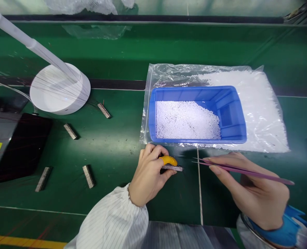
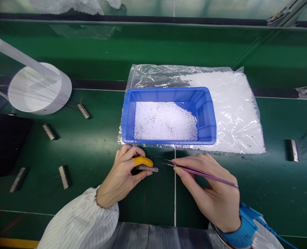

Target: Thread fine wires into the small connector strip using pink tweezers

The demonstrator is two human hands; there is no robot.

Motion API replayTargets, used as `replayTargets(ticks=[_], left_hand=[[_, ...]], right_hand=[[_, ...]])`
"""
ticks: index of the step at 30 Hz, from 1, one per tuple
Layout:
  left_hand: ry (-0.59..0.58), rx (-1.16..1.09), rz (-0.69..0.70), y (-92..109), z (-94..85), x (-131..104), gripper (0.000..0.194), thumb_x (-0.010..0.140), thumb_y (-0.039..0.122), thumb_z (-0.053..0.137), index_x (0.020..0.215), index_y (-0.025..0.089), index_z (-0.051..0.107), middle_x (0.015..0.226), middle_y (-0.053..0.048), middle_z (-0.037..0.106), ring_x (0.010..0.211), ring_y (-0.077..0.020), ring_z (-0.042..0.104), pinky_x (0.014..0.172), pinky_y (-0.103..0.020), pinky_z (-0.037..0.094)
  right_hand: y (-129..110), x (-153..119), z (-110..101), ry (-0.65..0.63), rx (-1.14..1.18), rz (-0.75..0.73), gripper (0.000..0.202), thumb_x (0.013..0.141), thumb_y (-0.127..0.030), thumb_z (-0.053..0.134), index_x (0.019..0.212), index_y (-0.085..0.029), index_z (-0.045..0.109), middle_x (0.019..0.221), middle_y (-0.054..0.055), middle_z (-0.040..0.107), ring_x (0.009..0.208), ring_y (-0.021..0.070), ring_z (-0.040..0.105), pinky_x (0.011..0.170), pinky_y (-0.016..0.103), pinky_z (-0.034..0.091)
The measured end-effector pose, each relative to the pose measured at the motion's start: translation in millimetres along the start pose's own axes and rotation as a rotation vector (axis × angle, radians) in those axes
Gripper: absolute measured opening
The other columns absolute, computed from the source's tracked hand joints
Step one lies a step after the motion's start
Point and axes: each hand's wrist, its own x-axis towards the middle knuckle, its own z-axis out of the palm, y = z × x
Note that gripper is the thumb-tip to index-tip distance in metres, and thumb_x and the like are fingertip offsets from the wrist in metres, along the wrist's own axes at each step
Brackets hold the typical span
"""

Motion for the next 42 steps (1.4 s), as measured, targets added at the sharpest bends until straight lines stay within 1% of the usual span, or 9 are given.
replayTargets(ticks=[2,5,10,15,19,23,27,31,42], left_hand=[[-0.018,0.019,0.036,1.2,-3.3,0.9,0.021,0.083,0.038,0.064,0.092,0.02,0.065,0.102,-0.002,0.053,0.093,-0.0117,0.04,0.075,-0.024,0.041],[-0.012,0.027,0.043,2.2,-6.0,1.7,0.021,0.081,0.038,0.065,0.094,0.02,0.064,0.103,-0.001,0.053,0.094,-0.0118,0.04,0.075,-0.023,0.04],[0.004,0.056,0.06,3.8,-4.4,1.5,0.024,0.08,0.035,0.067,0.097,0.019,0.063,0.102,-0.002,0.053,0.092,-0.0114,0.04,0.074,-0.023,0.039],[-0.041,0.073,0.111,6.9,-2.9,3.7,0.019,0.081,0.033,0.067,0.095,0.02,0.065,0.104,-0.001,0.053,0.097,-0.0119,0.041,0.078,-0.025,0.038],[-0.039,0.057,0.104,7.3,-2.7,6.1,0.019,0.083,0.037,0.064,0.089,0.019,0.067,0.102,-0.001,0.055,0.095,-0.0108,0.041,0.078,-0.025,0.036],[-0.031,0.035,0.102,5.6,-1.6,5.9,0.023,0.085,0.041,0.061,0.09,0.019,0.067,0.102,-0.002,0.055,0.095,-0.0107,0.042,0.078,-0.024,0.037],[-0.019,0.043,0.114,4.4,-0.1,5.0,0.024,0.085,0.041,0.061,0.091,0.019,0.067,0.102,-0.003,0.055,0.095,-0.0111,0.042,0.077,-0.025,0.036],[-0.009,0.047,0.125,3.7,0.9,4.5,0.024,0.085,0.041,0.061,0.093,0.019,0.066,0.103,-0.002,0.055,0.095,-0.0109,0.041,0.077,-0.025,0.036],[-0.042,0.052,0.108,6.0,-2.1,5.7,0.022,0.084,0.038,0.062,0.095,0.019,0.066,0.104,-0.003,0.056,0.097,-0.0122,0.041,0.079,-0.026,0.037]], right_hand=[[1.7,0.8,0.6,0.005,0.005,0.001,0.034,0.074,-0.009,0.067,0.106,-0.023,0.064,0.098,-0.003,0.065,0.09,0.0058,0.062,0.078,0.021,0.054],[3.3,0.3,-1.1,0.019,0.005,0.002,0.034,0.074,-0.01,0.068,0.105,-0.023,0.064,0.098,-0.003,0.065,0.089,0.0055,0.062,0.078,0.02,0.054],[5.3,-1.3,-1.3,0.044,0.035,0.013,0.033,0.074,-0.009,0.067,0.104,-0.023,0.065,0.098,-0.003,0.065,0.091,0.0068,0.063,0.078,0.021,0.055],[7.2,-2.3,0.0,0.041,0.052,0.016,0.033,0.074,-0.009,0.067,0.103,-0.024,0.064,0.097,-0.004,0.065,0.091,0.0062,0.063,0.079,0.021,0.054],[6.9,-7.9,-1.8,-0.033,0.023,0.048,0.021,0.078,-0.015,0.064,0.098,-0.022,0.064,0.094,-0.004,0.065,0.087,0.0045,0.062,0.074,0.018,0.052],[3.9,-15.5,3.5,-0.112,-0.009,0.092,0.009,0.083,-0.02,0.061,0.091,-0.02,0.065,0.09,-0.003,0.065,0.084,0.003,0.062,0.07,0.014,0.051],[1.1,-22.2,14.3,-0.105,-0.023,0.091,0.014,0.083,-0.018,0.06,0.096,-0.021,0.066,0.094,-0.004,0.066,0.088,0.0022,0.062,0.075,0.014,0.052],[0.0,-24.2,21.5,-0.089,-0.067,0.062,0.018,0.083,-0.016,0.061,0.099,-0.023,0.063,0.094,-0.008,0.065,0.086,-0.0012,0.06,0.074,0.012,0.049],[-2.2,-18.7,25.7,-0.056,-0.108,0.011,0.017,0.081,-0.014,0.062,0.097,-0.022,0.063,0.095,-0.009,0.066,0.087,-0.0006,0.06,0.078,0.014,0.048]])
